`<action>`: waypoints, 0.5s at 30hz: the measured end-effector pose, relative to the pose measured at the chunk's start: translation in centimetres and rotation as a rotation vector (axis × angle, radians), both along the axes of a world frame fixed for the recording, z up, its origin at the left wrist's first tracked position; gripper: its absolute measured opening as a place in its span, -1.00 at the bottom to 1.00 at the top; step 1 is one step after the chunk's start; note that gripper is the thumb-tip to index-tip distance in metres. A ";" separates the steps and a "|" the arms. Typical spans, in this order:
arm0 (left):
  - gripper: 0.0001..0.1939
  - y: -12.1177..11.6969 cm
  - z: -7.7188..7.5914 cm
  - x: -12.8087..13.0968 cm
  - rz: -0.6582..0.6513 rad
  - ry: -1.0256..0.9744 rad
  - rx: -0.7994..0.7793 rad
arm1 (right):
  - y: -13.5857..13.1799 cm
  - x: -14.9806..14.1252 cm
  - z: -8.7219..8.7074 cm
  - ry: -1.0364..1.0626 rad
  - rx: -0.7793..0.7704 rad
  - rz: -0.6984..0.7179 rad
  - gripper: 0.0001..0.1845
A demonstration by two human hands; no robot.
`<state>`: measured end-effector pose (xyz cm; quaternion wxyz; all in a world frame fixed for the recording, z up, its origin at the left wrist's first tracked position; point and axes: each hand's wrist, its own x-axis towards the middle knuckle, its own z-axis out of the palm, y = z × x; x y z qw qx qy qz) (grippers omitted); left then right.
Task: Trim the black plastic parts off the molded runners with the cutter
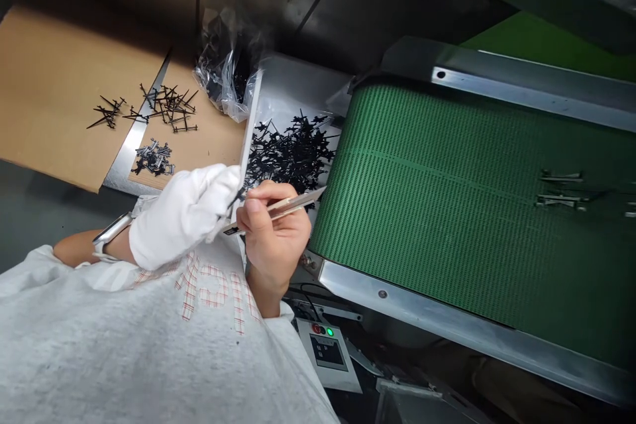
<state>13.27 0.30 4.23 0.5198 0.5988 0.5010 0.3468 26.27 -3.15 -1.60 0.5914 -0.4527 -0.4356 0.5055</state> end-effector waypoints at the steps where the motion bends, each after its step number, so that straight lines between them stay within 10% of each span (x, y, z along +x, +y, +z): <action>1: -0.60 0.0 -0.1 0.1 0.015 0.008 -0.034 | 0.0 0.0 -0.1 0.032 -0.007 0.006 -0.81; 9: -0.69 -0.1 -1.4 -0.3 0.074 -0.132 -0.131 | 0.4 -0.1 0.6 0.189 -0.127 0.065 -0.76; 15: -0.78 -0.2 -1.4 0.1 0.173 -0.160 0.151 | 0.4 -0.2 1.4 0.277 -0.102 0.040 -0.82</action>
